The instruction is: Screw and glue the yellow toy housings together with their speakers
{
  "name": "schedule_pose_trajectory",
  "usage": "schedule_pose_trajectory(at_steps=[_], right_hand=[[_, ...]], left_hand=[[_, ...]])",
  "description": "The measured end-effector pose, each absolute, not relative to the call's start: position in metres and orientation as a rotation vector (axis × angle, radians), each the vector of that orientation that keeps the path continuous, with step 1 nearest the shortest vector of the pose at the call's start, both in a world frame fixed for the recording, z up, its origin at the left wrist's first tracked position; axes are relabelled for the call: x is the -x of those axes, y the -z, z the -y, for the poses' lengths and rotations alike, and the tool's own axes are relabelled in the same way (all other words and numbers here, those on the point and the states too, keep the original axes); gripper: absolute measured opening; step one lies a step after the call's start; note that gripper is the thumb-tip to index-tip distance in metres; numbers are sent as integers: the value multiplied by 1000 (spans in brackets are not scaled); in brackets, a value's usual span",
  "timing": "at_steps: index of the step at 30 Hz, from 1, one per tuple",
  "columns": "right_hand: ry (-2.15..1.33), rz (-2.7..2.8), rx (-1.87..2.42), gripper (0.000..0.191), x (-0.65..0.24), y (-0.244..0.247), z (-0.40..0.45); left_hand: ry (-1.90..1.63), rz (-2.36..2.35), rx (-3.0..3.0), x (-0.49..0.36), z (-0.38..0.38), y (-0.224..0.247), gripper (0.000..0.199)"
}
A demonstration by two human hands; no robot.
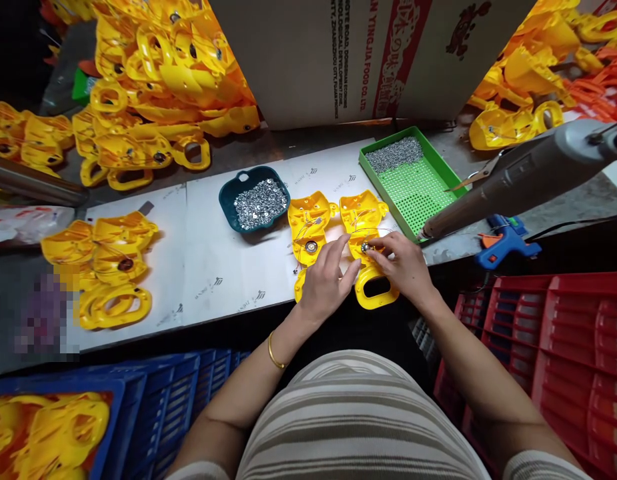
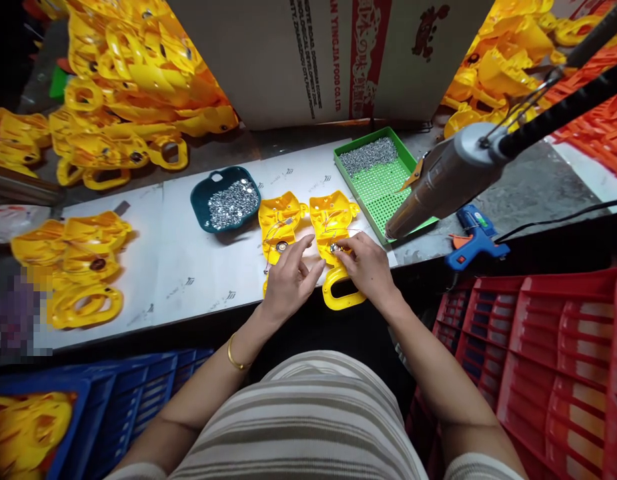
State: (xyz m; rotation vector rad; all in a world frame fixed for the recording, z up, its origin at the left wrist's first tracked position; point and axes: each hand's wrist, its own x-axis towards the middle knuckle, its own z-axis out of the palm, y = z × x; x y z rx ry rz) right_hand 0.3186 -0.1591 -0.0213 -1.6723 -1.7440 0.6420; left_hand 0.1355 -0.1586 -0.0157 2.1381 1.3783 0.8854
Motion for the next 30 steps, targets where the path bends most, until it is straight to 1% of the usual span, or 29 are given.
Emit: schedule_pose_trajectory(at_steps=[5, 10, 13, 20, 26, 30], right_hand=[[-545, 1810, 1734, 18, -313, 27, 153], [-463, 1862, 1817, 17, -310, 25, 153], [-452, 1866, 1825, 18, -308, 25, 154], [-417, 1890, 1877, 18, -304, 26, 153], [-475, 1974, 1698, 22, -314, 30, 151], [-467, 1989, 1766, 21, -312, 25, 149]], left_hand=[[-664, -1434, -2285, -141, 155, 14, 56], [-382, -1515, -2328, -143, 152, 10, 59], [-286, -1565, -2332, -144, 151, 10, 60], [-217, -1603, -2371, -144, 149, 10, 54], [-227, -1594, -2385, -144, 148, 8, 53], [-233, -1601, -2360, -145, 147, 8, 52]])
